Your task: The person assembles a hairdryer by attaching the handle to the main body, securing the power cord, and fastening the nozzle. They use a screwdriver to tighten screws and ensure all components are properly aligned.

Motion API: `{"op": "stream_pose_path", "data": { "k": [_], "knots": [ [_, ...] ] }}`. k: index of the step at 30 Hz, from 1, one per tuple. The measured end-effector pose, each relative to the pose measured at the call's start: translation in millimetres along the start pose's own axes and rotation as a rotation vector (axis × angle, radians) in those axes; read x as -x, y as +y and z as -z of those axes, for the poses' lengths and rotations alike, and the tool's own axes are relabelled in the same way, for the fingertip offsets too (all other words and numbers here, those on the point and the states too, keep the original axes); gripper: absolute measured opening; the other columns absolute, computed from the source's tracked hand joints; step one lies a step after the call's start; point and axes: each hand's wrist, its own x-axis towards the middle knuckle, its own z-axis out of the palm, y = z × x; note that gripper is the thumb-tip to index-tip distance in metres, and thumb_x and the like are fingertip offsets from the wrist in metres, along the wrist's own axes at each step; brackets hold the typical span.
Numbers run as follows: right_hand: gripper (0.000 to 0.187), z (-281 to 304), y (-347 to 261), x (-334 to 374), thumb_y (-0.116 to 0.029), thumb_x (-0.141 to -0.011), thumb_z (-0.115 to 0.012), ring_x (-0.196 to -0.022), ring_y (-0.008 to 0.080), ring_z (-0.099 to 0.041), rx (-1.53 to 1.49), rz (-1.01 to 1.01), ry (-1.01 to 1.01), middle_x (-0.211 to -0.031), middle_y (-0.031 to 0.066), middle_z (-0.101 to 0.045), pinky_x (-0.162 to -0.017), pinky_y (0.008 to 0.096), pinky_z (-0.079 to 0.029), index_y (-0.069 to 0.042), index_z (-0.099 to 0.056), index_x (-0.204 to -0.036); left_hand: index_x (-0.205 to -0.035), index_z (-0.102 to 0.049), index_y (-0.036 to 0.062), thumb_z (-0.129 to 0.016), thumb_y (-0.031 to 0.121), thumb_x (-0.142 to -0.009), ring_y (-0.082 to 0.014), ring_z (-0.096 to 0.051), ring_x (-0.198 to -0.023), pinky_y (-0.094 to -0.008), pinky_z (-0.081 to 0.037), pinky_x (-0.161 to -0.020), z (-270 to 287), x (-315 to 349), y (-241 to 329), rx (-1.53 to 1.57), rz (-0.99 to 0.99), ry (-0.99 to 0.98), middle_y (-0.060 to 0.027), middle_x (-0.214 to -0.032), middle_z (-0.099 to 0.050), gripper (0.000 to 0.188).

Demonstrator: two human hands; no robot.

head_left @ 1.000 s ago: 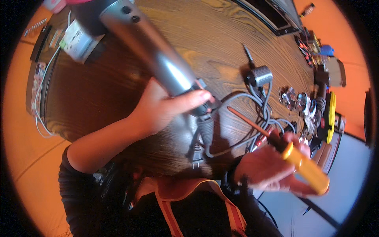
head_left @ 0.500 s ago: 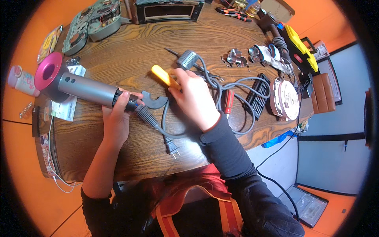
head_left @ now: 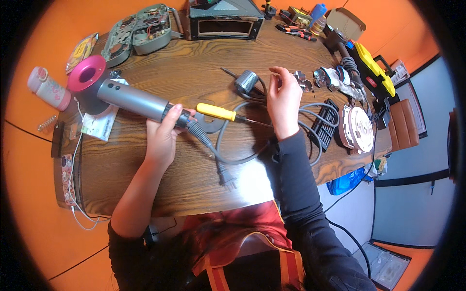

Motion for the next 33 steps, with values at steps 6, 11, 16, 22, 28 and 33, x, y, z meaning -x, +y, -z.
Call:
{"op": "stream_pose_path", "data": {
  "k": [6, 11, 16, 22, 28, 33],
  "knots": [
    [0.016, -5.1, 6.2, -2.7, -0.013, -0.077, -0.061, -0.069, 0.0285, -0.058, -0.069, -0.062, -0.088, -0.074, 0.0154, -0.059, -0.064, 0.0353, -0.046, 0.000, -0.061, -0.087, -0.087, -0.050, 0.0052, -0.057, 0.019, -0.085, -0.0168, -0.062, -0.079, -0.0306, -0.051, -0.071, 4.9, -3.3, -0.3, -0.064, 0.033, 0.002, -0.0127, -0.082, -0.063, 0.016],
    [0.019, -37.2, -13.6, -56.9, -0.008, -0.065, -0.064, -0.075, 0.0335, -0.060, 0.112, 0.242, -0.473, -0.078, 0.0182, -0.062, -0.070, 0.0381, -0.048, 0.001, -0.065, -0.082, -0.087, -0.055, 0.0044, -0.060, 0.023, -0.084, -0.0160, -0.062, -0.081, -0.0293, -0.051, -0.067, 5.4, -4.5, 0.8, -0.072, 0.000, -0.013, -0.0091, -0.082, -0.064, 0.020],
    [0.033, -75.5, -7.4, -99.6, -0.021, -0.058, -0.074, -0.080, 0.0314, -0.062, 0.529, 0.201, -1.086, -0.083, 0.0195, -0.064, -0.071, 0.0355, -0.049, 0.001, -0.066, -0.081, -0.088, -0.055, 0.0041, -0.060, 0.024, -0.083, -0.0141, -0.063, -0.077, -0.0270, -0.051, -0.063, 3.7, -4.4, 2.1, -0.057, -0.007, -0.010, -0.0084, -0.081, -0.064, 0.021],
    [0.026, -94.7, 16.3, -101.0, -0.020, -0.067, -0.069, -0.075, 0.0316, -0.062, 0.664, 0.389, -1.034, -0.075, 0.0186, -0.063, -0.064, 0.0382, -0.049, 0.002, -0.064, -0.081, -0.087, -0.055, 0.0052, -0.061, 0.025, -0.083, -0.0120, -0.062, -0.073, -0.0250, -0.050, -0.060, 2.5, -4.0, 1.4, -0.051, -0.033, -0.025, -0.0083, -0.080, -0.065, 0.021],
    [0.017, -79.9, 15.7, -100.8, -0.009, -0.080, -0.058, -0.064, 0.0250, -0.062, 0.297, 0.351, -0.320, -0.065, 0.0133, -0.058, -0.054, 0.0344, -0.047, -0.001, -0.051, -0.093, -0.086, -0.056, 0.0055, -0.062, 0.025, -0.083, -0.0107, -0.061, -0.073, -0.0243, -0.049, -0.060, 4.6, -5.4, -1.7, -0.088, -0.041, -0.043, -0.0074, -0.079, -0.065, 0.021],
    [0.015, -35.8, -27.0, -95.4, -0.008, -0.082, -0.059, -0.052, 0.0155, -0.058, -0.414, 0.000, -0.072, -0.062, 0.0111, -0.059, -0.047, 0.0263, -0.045, -0.004, -0.056, -0.096, -0.085, -0.056, 0.0060, -0.061, 0.026, -0.083, -0.0105, -0.061, -0.072, -0.0245, -0.049, -0.060, 3.1, -5.2, -1.2, -0.099, -0.039, -0.040, -0.0068, -0.080, -0.065, 0.021]
  ]
}}
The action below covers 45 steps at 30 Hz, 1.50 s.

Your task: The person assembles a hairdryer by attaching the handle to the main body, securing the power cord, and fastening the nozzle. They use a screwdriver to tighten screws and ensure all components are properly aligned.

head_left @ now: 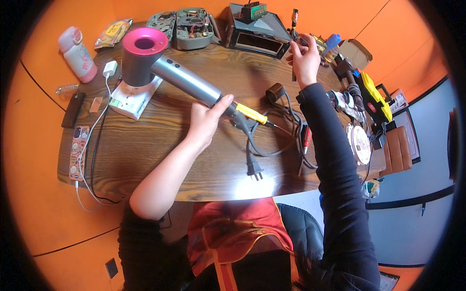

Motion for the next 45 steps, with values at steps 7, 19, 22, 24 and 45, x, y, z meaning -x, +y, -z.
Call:
{"op": "stream_pose_path", "data": {
  "k": [7, 19, 22, 24, 45],
  "knots": [
    [0.024, 11.4, -31.6, 91.2, -0.013, -0.088, -0.054, -0.068, 0.0094, -0.058, -1.206, -0.808, -0.329, -0.085, 0.0085, -0.060, -0.052, 0.0173, -0.047, -0.001, -0.053, -0.108, -0.085, -0.054, 0.0064, -0.060, 0.026, -0.083, -0.0109, -0.061, -0.075, -0.0249, -0.048, -0.062, -0.7, 0.9, 1.5, -0.037, -0.011, -0.017, -0.0058, -0.079, -0.064, 0.020],
    [0.021, 18.1, -64.0, 128.4, -0.005, -0.090, -0.045, -0.096, 0.0190, -0.057, -0.939, -0.263, -0.265, -0.105, 0.0126, -0.055, -0.076, 0.0306, -0.053, 0.003, -0.051, -0.108, -0.090, -0.049, 0.0028, -0.060, 0.018, -0.083, -0.0197, -0.063, -0.076, -0.0313, -0.052, -0.069, -1.9, 2.6, -6.1, 0.063, -0.023, -0.170, -0.0152, -0.085, -0.062, 0.020],
    [0.026, 16.4, -68.9, 134.9, 0.001, -0.087, -0.047, -0.094, 0.0190, -0.058, -0.683, -0.141, -0.308, -0.100, 0.0126, -0.056, -0.076, 0.0309, -0.052, 0.001, -0.044, -0.113, -0.090, -0.049, 0.0026, -0.059, 0.017, -0.084, -0.0197, -0.062, -0.076, -0.0321, -0.052, -0.068, -3.8, 4.5, -6.3, 0.052, 0.020, -0.142, -0.0153, -0.086, -0.062, 0.019],
    [0.055, 14.0, -71.8, 136.8, 0.006, -0.082, -0.053, -0.090, 0.0194, -0.060, -0.631, -0.081, -0.280, -0.094, 0.0135, -0.059, -0.078, 0.0303, -0.049, -0.004, -0.024, -0.127, -0.090, -0.049, 0.0031, -0.059, 0.017, -0.084, -0.0192, -0.062, -0.077, -0.0323, -0.052, -0.069, -4.5, 4.8, -5.4, 0.076, 0.042, -0.121, -0.0148, -0.087, -0.062, 0.018],
    [0.089, 13.4, -73.0, 137.9, 0.011, -0.078, -0.054, -0.074, 0.0288, -0.063, -0.540, 0.250, -0.156, -0.089, 0.0225, -0.059, -0.068, 0.0406, -0.055, -0.028, 0.003, -0.134, -0.093, -0.049, 0.0018, -0.056, 0.016, -0.084, -0.0186, -0.059, -0.082, -0.0350, -0.049, -0.073, -8.0, 10.9, -5.4, 0.056, 0.051, -0.161, -0.0114, -0.089, -0.060, 0.017]
  ]
}}
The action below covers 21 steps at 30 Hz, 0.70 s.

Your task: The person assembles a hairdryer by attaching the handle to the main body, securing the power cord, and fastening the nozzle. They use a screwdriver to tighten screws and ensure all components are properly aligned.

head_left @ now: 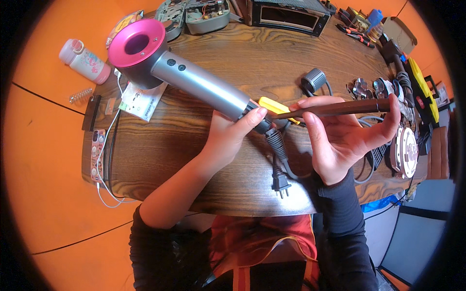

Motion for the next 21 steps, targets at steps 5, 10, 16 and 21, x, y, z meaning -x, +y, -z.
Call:
{"op": "stream_pose_path", "data": {
  "k": [5, 10, 16, 21],
  "knots": [
    [0.089, -2.1, 0.0, 1.7, 0.012, -0.077, -0.054, -0.073, 0.0289, -0.063, -0.008, -0.016, -0.007, -0.087, 0.0224, -0.059, -0.067, 0.0408, -0.055, -0.027, 0.003, -0.134, -0.092, -0.050, 0.0022, -0.056, 0.015, -0.084, -0.0172, -0.058, -0.086, -0.0336, -0.047, -0.076, -3.9, 2.4, 5.2, 0.046, 0.009, 0.002, -0.0104, -0.089, -0.060, 0.017],
    [0.089, -3.1, 1.3, 2.6, 0.013, -0.077, -0.054, -0.073, 0.0286, -0.063, 0.001, -0.013, -0.020, -0.086, 0.0224, -0.059, -0.067, 0.0412, -0.055, -0.028, 0.002, -0.133, -0.090, -0.051, 0.0023, -0.057, 0.015, -0.083, -0.0164, -0.058, -0.085, -0.0323, -0.046, -0.076, -5.5, 2.2, 4.6, 0.049, 0.012, 0.010, -0.0099, -0.088, -0.060, 0.016],
    [0.090, -2.4, 3.2, 5.0, 0.014, -0.074, -0.057, -0.076, 0.0294, -0.063, -0.017, 0.006, -0.046, -0.108, 0.0189, -0.041, -0.064, 0.0391, -0.056, -0.023, -0.001, -0.133, -0.090, -0.052, 0.0023, -0.057, 0.014, -0.083, -0.0150, -0.058, -0.083, -0.0314, -0.046, -0.076, -4.7, 2.3, 3.6, 0.033, 0.008, 0.011, -0.0088, -0.088, -0.060, 0.015],
    [0.091, 0.9, 6.2, 5.3, 0.016, -0.071, -0.059, -0.078, 0.0301, -0.062, -0.053, 0.048, -0.058, -0.126, 0.0161, -0.026, -0.062, 0.0373, -0.056, -0.019, -0.003, -0.134, -0.090, -0.052, 0.0024, -0.058, 0.014, -0.083, -0.0144, -0.057, -0.083, -0.0301, -0.046, -0.076, -4.5, 2.9, 2.0, 0.043, -0.002, 0.013, -0.0077, -0.087, -0.060, 0.015]
  ]
}}
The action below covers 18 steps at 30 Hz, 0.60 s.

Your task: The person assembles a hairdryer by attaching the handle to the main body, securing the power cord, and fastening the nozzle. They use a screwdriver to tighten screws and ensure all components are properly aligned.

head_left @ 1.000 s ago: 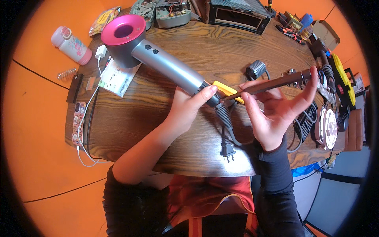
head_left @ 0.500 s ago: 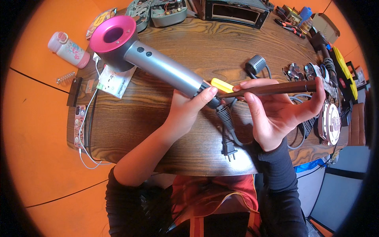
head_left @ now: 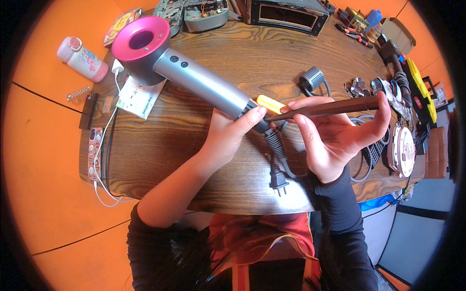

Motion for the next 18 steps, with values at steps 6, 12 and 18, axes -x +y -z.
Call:
{"op": "stream_pose_path", "data": {
  "k": [6, 12, 18],
  "knots": [
    [0.088, 5.0, -0.7, -1.5, 0.016, -0.071, -0.059, -0.083, 0.0308, -0.061, 0.005, -0.028, -0.062, -0.129, 0.0183, -0.029, -0.063, 0.0360, -0.056, -0.017, -0.007, -0.133, -0.090, -0.052, 0.0016, -0.060, 0.014, -0.082, -0.0157, -0.059, -0.080, -0.0300, -0.048, -0.073, 1.6, -0.6, -2.6, -0.029, -0.003, -0.004, -0.0087, -0.087, -0.060, 0.017],
    [0.082, 4.4, -3.5, 0.5, 0.013, -0.072, -0.060, -0.083, 0.0303, -0.061, 0.093, -0.021, 0.072, -0.131, 0.0146, -0.027, -0.067, 0.0385, -0.055, -0.013, -0.012, -0.133, -0.089, -0.053, -0.0002, -0.060, 0.014, -0.083, -0.0178, -0.061, -0.074, -0.0299, -0.049, -0.068, 1.0, -0.9, -4.8, -0.078, -0.012, -0.013, -0.0099, -0.082, -0.061, 0.017],
    [0.078, 6.2, -2.4, -0.3, 0.010, -0.078, -0.054, -0.081, 0.0294, -0.061, -0.051, -0.057, -0.044, -0.118, 0.0212, -0.039, -0.069, 0.0394, -0.054, -0.014, -0.007, -0.135, -0.089, -0.054, 0.0005, -0.059, 0.011, -0.082, -0.0165, -0.061, -0.072, -0.0277, -0.049, -0.068, -0.2, 1.2, -3.6, -0.137, -0.021, -0.046, -0.0079, -0.080, -0.062, 0.014]
  ]
}}
